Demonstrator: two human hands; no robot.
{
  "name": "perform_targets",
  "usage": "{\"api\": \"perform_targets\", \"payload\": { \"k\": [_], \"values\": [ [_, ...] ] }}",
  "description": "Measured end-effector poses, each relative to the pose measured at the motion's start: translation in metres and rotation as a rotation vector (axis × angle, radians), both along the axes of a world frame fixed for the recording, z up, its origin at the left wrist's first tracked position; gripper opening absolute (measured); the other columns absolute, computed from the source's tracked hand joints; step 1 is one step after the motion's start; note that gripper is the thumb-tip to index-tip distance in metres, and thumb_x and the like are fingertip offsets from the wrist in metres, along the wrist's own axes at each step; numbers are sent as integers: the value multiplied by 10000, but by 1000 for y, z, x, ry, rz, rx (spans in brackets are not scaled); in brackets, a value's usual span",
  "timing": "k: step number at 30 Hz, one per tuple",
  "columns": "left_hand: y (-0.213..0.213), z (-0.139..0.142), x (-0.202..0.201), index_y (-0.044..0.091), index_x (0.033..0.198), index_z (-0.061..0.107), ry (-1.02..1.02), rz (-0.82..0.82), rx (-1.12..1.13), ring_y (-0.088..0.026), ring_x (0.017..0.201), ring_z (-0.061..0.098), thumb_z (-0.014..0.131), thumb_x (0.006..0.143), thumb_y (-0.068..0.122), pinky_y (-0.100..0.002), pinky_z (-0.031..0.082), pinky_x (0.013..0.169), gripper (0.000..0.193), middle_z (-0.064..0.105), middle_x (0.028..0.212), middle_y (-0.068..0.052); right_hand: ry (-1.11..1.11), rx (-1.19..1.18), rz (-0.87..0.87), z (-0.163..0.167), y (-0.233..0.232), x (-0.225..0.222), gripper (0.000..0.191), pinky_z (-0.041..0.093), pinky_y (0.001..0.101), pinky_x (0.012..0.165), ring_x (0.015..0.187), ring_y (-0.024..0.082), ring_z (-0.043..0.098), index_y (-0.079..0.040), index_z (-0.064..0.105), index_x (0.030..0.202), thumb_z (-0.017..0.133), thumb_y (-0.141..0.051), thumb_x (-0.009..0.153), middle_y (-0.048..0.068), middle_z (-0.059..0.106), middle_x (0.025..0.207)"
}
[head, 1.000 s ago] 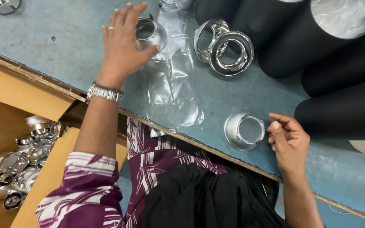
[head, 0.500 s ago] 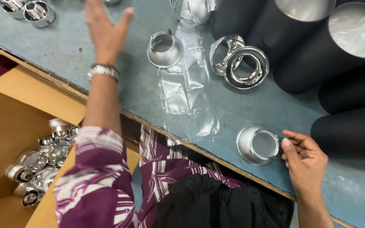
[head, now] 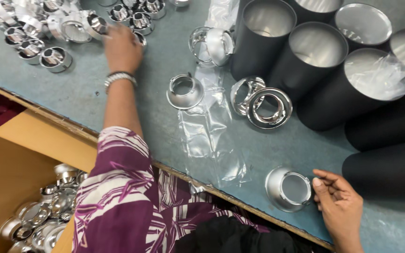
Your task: The person presses white plastic discs into metal reflector housings at a workbench, fits and twists the housings together by hand, and stacks the finished reflectors aside. They also handle plastic packaging film and reach into boxes of parts while working through the components one at a time.
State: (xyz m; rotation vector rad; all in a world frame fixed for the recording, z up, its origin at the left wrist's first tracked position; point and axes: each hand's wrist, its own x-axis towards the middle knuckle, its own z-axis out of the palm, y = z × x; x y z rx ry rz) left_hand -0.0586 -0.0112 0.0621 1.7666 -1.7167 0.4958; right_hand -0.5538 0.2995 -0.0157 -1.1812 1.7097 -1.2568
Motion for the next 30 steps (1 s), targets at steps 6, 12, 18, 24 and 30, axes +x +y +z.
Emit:
{"api": "perform_targets", "payload": {
  "k": [6, 12, 18, 24, 30],
  "values": [
    [37, -7, -27, 59, 974, 655, 215, -281, 1, -356, 1049, 651, 800, 917, 230, -475, 518, 895, 232, 694, 1119, -137, -4, -23, 21, -4, 0, -4, 267, 406, 195, 547, 642, 50, 532, 8, 705, 1220, 690, -82, 970, 10, 635, 803],
    [180, 30, -127, 48, 1263, 580, 579, -689, -122, -252, 1058, 665, 895, 823, 144, -361, 546, 903, 550, 648, 1256, -115, 133, -458, -25, 18, 18, 16, 255, 533, 221, 835, 897, 103, 612, 16, 642, 1271, 742, -70, 1053, 80, 602, 1090],
    [285, 16, -236, 60, 1356, 496, 737, -996, -16, -330, 1195, 616, 829, 833, 100, -416, 494, 1053, 621, 619, 1310, -150, 376, -742, 351, 52, 22, 58, 999, 522, 415, 1030, 1365, 362, 469, -184, 312, 1551, 864, -167, 719, 229, 351, 1522],
    [304, 6, -272, 80, 1361, 493, 831, -1077, 120, -294, 1208, 620, 850, 876, 164, -403, 467, 1050, 608, 632, 1289, -117, 225, -653, 401, 56, 28, 64, 1027, 516, 452, 1162, 1428, 328, 525, -198, 243, 1578, 882, -56, 786, 207, 433, 1551],
    [296, -5, -249, 69, 1522, 383, 792, -1226, 345, -381, 1537, 416, 878, 796, 340, -538, 267, 1312, 920, 467, 1567, -167, 129, -612, 315, 40, 37, 42, 1053, 525, 389, 1131, 1430, 279, 509, -170, 249, 1585, 882, -12, 758, 196, 429, 1555]
  ]
}}
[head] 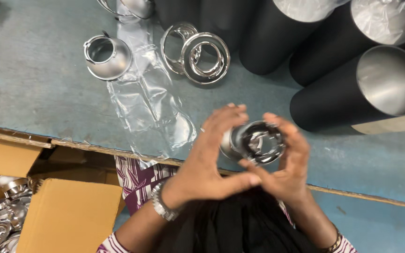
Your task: The person presses white plastic discs into metal reflector housings at a workbench, fits and twists the housings together by hand, and stacks the finished reflectors aside. They also handle plastic packaging film and reach into boxes of parts while working through the components one at a time.
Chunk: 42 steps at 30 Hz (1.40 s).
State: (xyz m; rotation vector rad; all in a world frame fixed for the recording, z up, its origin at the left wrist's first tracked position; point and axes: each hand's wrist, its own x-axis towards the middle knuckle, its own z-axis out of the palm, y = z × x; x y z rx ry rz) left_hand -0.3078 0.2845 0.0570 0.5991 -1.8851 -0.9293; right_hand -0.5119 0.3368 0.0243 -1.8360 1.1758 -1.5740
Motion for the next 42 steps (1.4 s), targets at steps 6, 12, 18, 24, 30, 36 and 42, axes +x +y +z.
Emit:
{"api": "perform_targets", "payload": {
  "k": [6, 12, 18, 24, 30, 36, 42],
  "values": [
    [-20, -26, 0, 124, 1586, 331, -195, -72, 155, -375, 1586, 315, 853, 768, 255, -591, 122, 1297, 979, 426, 1629, -145, -286, 102, -205, 8, 3, -27, 987, 529, 387, 1186, 1403, 251, 490, -110, 199, 1616, 856, -1, 888, 171, 439, 1510],
    [-8, -35, -18, 177, 1569, 333, -331, 47, 111, -296, 1345, 534, 850, 737, 276, -650, 135, 1261, 984, 575, 1389, -85, -122, 125, -18, -5, 6, -4, 1038, 485, 377, 1193, 1387, 239, 495, -152, 183, 1614, 844, 1, 829, 177, 454, 1507],
    [1, -36, -21, 184, 1578, 329, -345, 193, -15, -279, 1241, 578, 828, 751, 298, -669, 199, 1249, 972, 586, 1310, -70, -38, 149, -12, -22, 1, 10, 1068, 464, 396, 1219, 1425, 264, 480, -101, 179, 1601, 870, 5, 793, 183, 425, 1520],
    [3, -45, -22, 196, 1581, 344, -337, 182, -17, -288, 1251, 581, 811, 793, 292, -661, 221, 1261, 922, 585, 1314, -69, 83, 157, -59, -17, -1, 11, 969, 458, 395, 1200, 1407, 268, 477, -70, 280, 1540, 883, -51, 782, 165, 395, 1482],
    [-26, -9, 5, 110, 1581, 341, -238, -181, 202, -338, 1421, 524, 817, 792, 334, -659, 94, 1256, 948, 536, 1492, -151, 354, 151, -129, -11, -5, 7, 870, 468, 415, 1135, 1345, 305, 467, -47, 403, 1444, 911, -96, 740, 176, 408, 1427],
    [-17, -22, -30, 74, 1568, 431, -83, -103, 235, -324, 1435, 550, 847, 823, 465, -601, 221, 1330, 938, 563, 1506, -158, 217, 145, -62, -25, -5, 4, 995, 497, 366, 1090, 1303, 258, 504, -121, 255, 1514, 908, -54, 766, 147, 383, 1455],
    [-11, -49, -38, 86, 1509, 526, -64, -28, 208, -296, 1371, 647, 877, 786, 455, -562, 370, 1289, 885, 649, 1450, -125, 98, 216, 105, -25, -2, -9, 1255, 536, 340, 1052, 1288, 251, 542, -285, -119, 1625, 807, 68, 854, 154, 355, 1528]
  ]
}}
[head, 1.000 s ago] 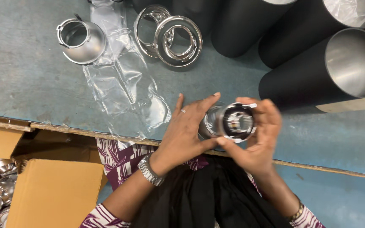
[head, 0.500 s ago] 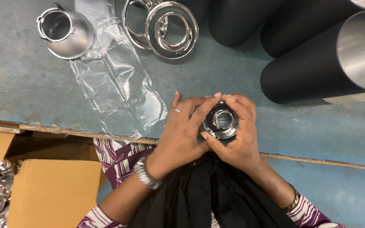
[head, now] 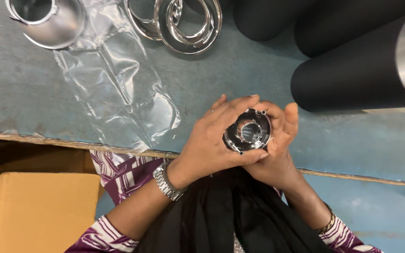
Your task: The person presses white plastic discs into metal reflector housings at a workbench, fits and twists the housings together by hand, and stacks the finished reflectors aside. They also handle plastic packaging film and reach into boxes of parts while working through the components one at a time.
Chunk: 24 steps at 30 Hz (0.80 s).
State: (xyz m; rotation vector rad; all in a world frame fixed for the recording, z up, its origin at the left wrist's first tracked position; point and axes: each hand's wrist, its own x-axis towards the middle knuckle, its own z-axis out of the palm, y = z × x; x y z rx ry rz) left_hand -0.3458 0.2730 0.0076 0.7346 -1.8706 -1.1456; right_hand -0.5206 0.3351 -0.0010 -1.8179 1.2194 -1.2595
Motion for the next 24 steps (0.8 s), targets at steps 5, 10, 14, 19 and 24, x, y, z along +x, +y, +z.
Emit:
{"api": "perform_targets", "payload": {
  "k": [5, 10, 14, 19, 24],
  "values": [
    [-3, 8, 1, 77, 1464, 539, 7, 12, 0, -291, 1381, 634, 882, 776, 423, -532, 417, 1259, 843, 644, 1452, -124, 218, -31, -23, 9, 4, -1, 1413, 527, 438, 1111, 1344, 319, 532, -349, -254, 1582, 825, 82, 777, 175, 325, 1540],
    [-5, 10, 1, 71, 1396, 574, 11, 21, -4, -312, 1391, 614, 892, 760, 401, -497, 437, 1234, 784, 645, 1429, -126, 121, 40, -96, 13, 3, -2, 1416, 564, 433, 1118, 1499, 383, 483, -378, -292, 1551, 838, 55, 817, 207, 102, 1679],
    [-5, 11, 0, 77, 1372, 587, -31, 36, -38, -313, 1392, 607, 865, 777, 420, -491, 447, 1228, 741, 651, 1413, -120, 67, 92, -75, 10, 4, -11, 1421, 580, 399, 1083, 1424, 339, 543, -403, -276, 1572, 837, 66, 825, 213, 167, 1710],
    [0, 13, -6, 75, 1351, 605, -55, 91, -54, -307, 1366, 604, 834, 786, 446, -523, 426, 1206, 714, 656, 1375, -126, 134, 131, -86, 8, 8, -16, 1401, 567, 378, 1069, 1370, 304, 561, -390, -277, 1572, 830, 49, 832, 255, 240, 1713],
    [4, 11, -13, 85, 1328, 612, -60, 158, -57, -277, 1324, 630, 844, 762, 441, -517, 444, 1188, 708, 667, 1351, -87, 275, 115, -110, 9, 9, -20, 1384, 509, 388, 1135, 1398, 298, 556, -382, -288, 1581, 813, 43, 858, 273, 343, 1676]
  ]
}}
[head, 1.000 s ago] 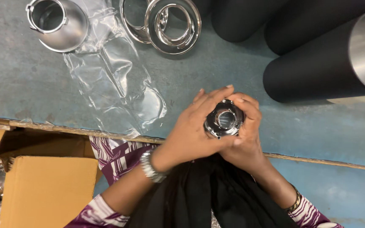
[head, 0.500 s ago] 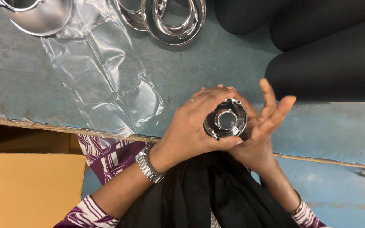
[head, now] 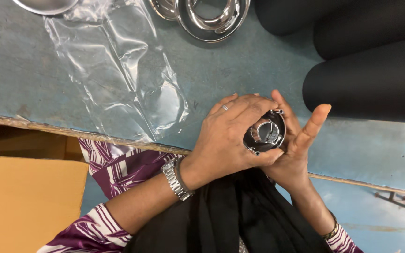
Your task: The person presses white plastic discs into metal reflector housings at a workbench, fits and twists the housings together by hand, and stacks the finished reflectors aside. They also handle plastic packaging film and reach into boxes of parts while working through the components one at a time.
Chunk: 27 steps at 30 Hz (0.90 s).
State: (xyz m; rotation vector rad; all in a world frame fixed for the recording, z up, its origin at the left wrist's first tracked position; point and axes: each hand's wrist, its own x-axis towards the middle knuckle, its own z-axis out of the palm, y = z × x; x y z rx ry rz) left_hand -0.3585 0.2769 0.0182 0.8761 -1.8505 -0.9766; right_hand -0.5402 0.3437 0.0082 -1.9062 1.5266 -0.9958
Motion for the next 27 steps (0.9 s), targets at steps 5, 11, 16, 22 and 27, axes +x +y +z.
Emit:
{"api": "perform_targets", "payload": {
  "k": [5, 11, 16, 22, 27],
  "values": [
    [0, 0, -2, 81, 1344, 606, -9, 30, -38, -298, 1310, 624, 840, 739, 414, -498, 456, 1182, 729, 656, 1351, -107, -69, 17, 33, -1, 0, 0, 1344, 541, 357, 1107, 1375, 256, 569, -354, -287, 1586, 797, 52, 904, 264, 318, 1668],
    [-5, -2, 2, 87, 1323, 608, -15, 9, -40, -330, 1323, 619, 849, 738, 424, -487, 457, 1158, 716, 667, 1338, -116, -134, -12, 45, 2, -5, 9, 1381, 523, 443, 1181, 1476, 326, 482, -309, -134, 1644, 876, 28, 765, 237, 199, 1709],
    [-10, 5, 5, 70, 1328, 625, -2, -34, 4, -311, 1263, 651, 834, 730, 483, -464, 481, 1113, 756, 690, 1320, -135, -76, -113, 93, -2, -6, 12, 1404, 521, 424, 1173, 1432, 307, 513, -270, -119, 1645, 934, -30, 747, 223, 173, 1702],
    [-12, 16, 22, 52, 1364, 619, 342, -68, 192, -222, 1174, 662, 688, 880, 722, -361, 560, 1032, 829, 645, 1364, -129, -606, -165, -14, -3, -8, 9, 709, 473, 373, 1136, 1298, 237, 555, -35, 401, 1492, 761, -327, 955, 160, 435, 1496],
    [5, 12, 17, 25, 1413, 518, 382, 75, -260, -306, 1352, 539, 645, 794, 828, -450, 484, 1157, 1022, 470, 1409, -200, -1242, -73, 61, 3, -27, 41, 591, 474, 402, 1079, 1216, 269, 578, 50, 506, 1345, 474, -477, 1080, 189, 560, 1323]
  ]
}}
